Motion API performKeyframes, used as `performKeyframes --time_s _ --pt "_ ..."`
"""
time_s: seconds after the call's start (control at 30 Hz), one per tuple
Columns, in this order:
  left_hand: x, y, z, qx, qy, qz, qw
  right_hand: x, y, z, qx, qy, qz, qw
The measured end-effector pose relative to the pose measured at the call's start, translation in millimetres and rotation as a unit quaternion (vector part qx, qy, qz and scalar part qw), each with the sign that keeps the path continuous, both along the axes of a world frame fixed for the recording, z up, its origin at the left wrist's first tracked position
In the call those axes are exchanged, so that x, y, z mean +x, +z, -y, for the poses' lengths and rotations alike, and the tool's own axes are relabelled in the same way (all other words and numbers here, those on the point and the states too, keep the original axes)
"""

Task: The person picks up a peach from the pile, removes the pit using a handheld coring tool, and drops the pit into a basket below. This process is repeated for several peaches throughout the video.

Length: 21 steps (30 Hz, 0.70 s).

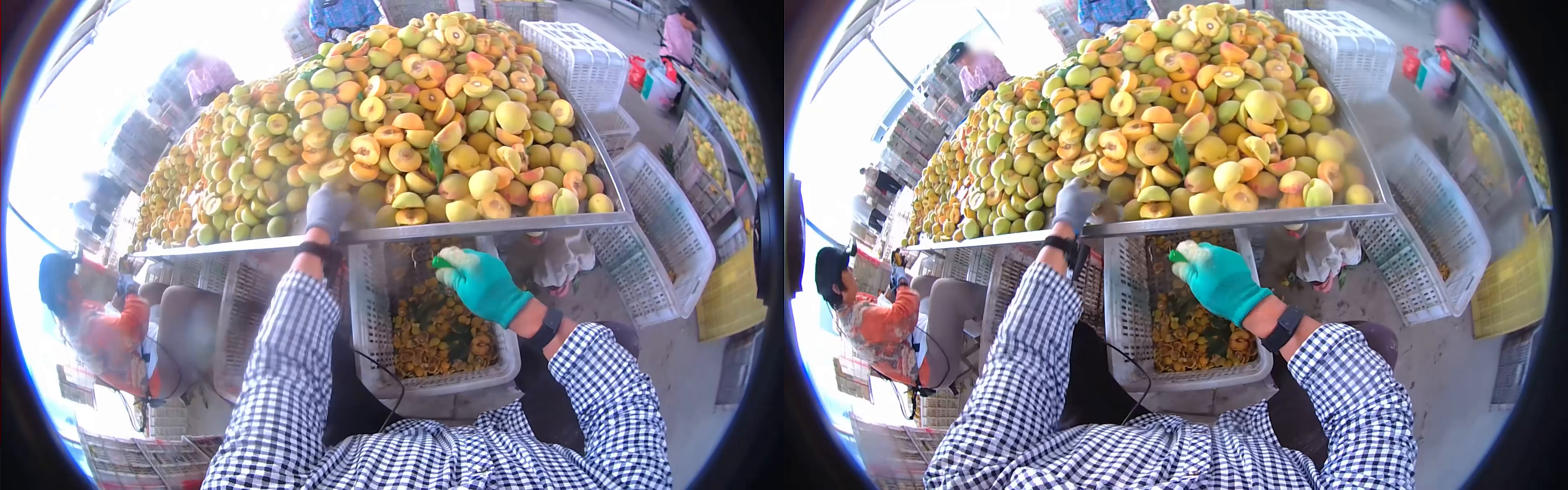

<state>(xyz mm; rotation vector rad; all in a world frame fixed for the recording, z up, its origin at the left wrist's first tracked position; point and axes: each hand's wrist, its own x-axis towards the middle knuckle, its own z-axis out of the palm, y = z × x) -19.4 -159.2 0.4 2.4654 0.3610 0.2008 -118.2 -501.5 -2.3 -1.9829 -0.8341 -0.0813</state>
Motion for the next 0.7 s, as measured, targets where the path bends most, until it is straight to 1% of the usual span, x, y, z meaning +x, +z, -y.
performKeyframes --time_s 0.03,0.07,0.1,0.13,0.23,0.27,0.33,0.37,0.47,0.5,0.6,0.7 --pt "-7.0 6.6 5.8 -0.199 0.005 -0.004 0.98 2.2 4.9 -1.6 0.012 -0.018 0.005 1.0" --pt "-26.8 20.6 12.7 -0.533 0.001 -0.009 0.846 4.8 10.9 -4.9 0.023 -0.035 0.01 0.999" --pt "-49.6 40.5 46.1 -0.664 -0.079 0.017 0.744 5.8 17.5 -8.8 0.048 -0.036 0.068 0.996" --pt "-61.9 28.2 54.1 -0.406 -0.164 0.083 0.895 5.9 20.6 -13.4 0.06 -0.038 0.104 0.992" --pt "-109.9 52.5 118.3 -0.539 -0.148 0.045 0.828 5.1 26.0 -27.4 0.079 -0.058 0.223 0.97" --pt "-121.4 68.6 134.5 -0.75 -0.058 -0.019 0.659 3.1 26.9 -25.8 0.028 -0.062 0.239 0.969" --pt "-130.4 61.2 137.8 -0.715 -0.056 -0.045 0.695 -1.7 30.0 -23.9 -0.072 -0.069 0.269 0.958" --pt "-134.0 59.3 137.7 -0.696 -0.054 -0.055 0.714 -0.2 23.3 -26.5 -0.091 -0.082 0.284 0.951" --pt "-139.9 65.1 149.7 -0.596 0.004 -0.029 0.802 -1.7 18.9 -23.6 -0.102 -0.074 0.299 0.946" --pt "-142.6 62.4 141.2 -0.552 -0.053 -0.038 0.831 -1.7 19.3 -23.2 -0.115 -0.072 0.311 0.941" --pt "-142.6 56.9 140.8 -0.566 -0.036 -0.028 0.823 -3.2 20.9 -23.2 -0.146 -0.062 0.325 0.932" --pt "-140.5 48.9 140.8 -0.53 -0.028 0.028 0.847 -3.1 19.5 -26.2 -0.157 -0.049 0.308 0.937"
